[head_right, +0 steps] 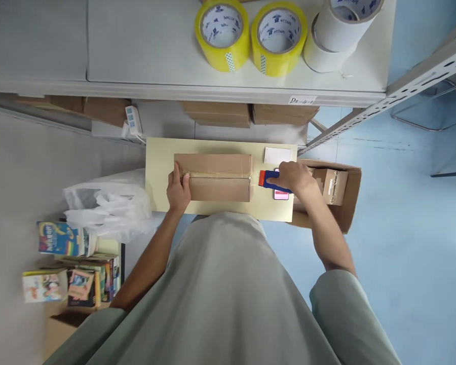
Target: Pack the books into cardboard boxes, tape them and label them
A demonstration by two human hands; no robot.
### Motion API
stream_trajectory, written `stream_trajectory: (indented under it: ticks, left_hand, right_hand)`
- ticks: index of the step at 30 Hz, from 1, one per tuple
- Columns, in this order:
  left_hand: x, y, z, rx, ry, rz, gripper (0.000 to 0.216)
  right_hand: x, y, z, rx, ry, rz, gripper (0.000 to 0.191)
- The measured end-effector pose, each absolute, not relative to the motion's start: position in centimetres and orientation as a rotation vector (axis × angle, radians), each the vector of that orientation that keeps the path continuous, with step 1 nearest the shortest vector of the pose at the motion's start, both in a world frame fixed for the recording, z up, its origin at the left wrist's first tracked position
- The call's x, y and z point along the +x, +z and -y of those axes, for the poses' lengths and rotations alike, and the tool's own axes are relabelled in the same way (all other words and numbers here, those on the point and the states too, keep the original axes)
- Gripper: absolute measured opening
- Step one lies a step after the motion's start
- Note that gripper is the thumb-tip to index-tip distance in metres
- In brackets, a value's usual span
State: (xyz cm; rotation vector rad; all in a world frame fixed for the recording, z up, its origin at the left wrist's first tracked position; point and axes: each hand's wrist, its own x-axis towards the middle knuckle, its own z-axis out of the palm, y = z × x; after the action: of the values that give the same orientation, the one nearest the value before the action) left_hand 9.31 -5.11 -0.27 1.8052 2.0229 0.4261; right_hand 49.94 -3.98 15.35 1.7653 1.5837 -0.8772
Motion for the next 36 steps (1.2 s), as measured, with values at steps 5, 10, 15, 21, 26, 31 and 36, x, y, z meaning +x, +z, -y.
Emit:
stream_trajectory:
  ticks: [5, 10, 15, 21, 26, 31, 36]
  left_hand:
    - [9.3, -0.2, 5.1, 1.828, 0.427, -2.031, 0.086]
    - [9.7, 0.1, 5.1, 1.823, 0.393, -2.078, 0.083]
    - [10.1, 0.5, 5.0, 1.81, 0.333, -2.116, 0.085]
    - [10.0, 0.4, 5.0, 1.828, 0.36, -2.086, 0.086]
    - [10.0, 0.5, 5.3, 1.835, 0.39, -2.065, 0.088]
    - [10.3, 0.7, 5.4, 1.831, 0.392, -2.055, 0.083]
    - [10.4, 0.7, 4.9, 1.799, 0.418, -2.028, 0.075]
  right_hand:
    - [47.4, 14.9, 4.3, 1.799, -0.845, -1.578, 0.052]
    - [45.7, 13.9, 5.6, 1.834, -0.799, -1.665, 0.046]
    - [44.4, 13.1, 7.0, 1.863, -0.748, -1.724, 0.042]
    - [43.7, 13.3, 7.7, 1.89, -0.687, -1.733, 0.042]
    - [44.5, 14.2, 8.2, 1.871, -0.648, -1.744, 0.046]
    - [44.2, 14.7, 8.6, 1.893, -0.616, -1.7, 0.048]
    - [41.3, 14.7, 8.7, 1.964, -0.518, -1.675, 0.039]
